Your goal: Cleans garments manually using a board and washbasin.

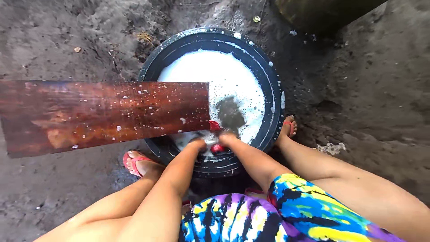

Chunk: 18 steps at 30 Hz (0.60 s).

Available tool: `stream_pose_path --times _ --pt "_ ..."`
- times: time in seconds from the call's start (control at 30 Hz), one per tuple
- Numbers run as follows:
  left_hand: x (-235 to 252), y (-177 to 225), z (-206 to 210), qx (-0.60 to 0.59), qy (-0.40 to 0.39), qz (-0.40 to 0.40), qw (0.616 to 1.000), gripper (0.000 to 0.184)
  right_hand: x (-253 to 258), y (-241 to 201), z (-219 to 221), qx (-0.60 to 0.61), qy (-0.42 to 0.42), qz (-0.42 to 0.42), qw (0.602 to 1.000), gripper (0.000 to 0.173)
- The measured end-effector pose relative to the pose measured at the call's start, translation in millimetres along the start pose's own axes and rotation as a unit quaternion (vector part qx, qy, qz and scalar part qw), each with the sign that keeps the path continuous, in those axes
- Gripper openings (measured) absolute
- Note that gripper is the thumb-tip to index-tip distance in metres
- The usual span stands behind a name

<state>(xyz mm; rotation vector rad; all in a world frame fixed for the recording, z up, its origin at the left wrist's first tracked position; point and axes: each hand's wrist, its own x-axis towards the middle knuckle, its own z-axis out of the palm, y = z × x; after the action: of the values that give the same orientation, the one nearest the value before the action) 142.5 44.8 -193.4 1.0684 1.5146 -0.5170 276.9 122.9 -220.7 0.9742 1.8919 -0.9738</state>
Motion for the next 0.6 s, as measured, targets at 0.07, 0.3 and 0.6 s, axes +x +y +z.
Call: stream_pose_path --times 0.07,0.3,0.6 --pt "1.8 6.3 -4.2 0.022 0.036 0.046 0.998 0.044 -3.7 7.2 -22.4 -0.006 -0.004 -0.060 0.998 0.041" --pt "-84.3 40.3 -41.4 -0.171 0.305 0.225 0.909 0.057 -130.9 -10.7 -130.5 0.164 0.131 -0.203 0.956 0.025" --pt "-236.6 64.4 -93.8 -0.407 0.475 0.446 0.640 0.013 -140.8 -41.9 -91.9 0.450 0.293 -0.428 0.727 0.051"
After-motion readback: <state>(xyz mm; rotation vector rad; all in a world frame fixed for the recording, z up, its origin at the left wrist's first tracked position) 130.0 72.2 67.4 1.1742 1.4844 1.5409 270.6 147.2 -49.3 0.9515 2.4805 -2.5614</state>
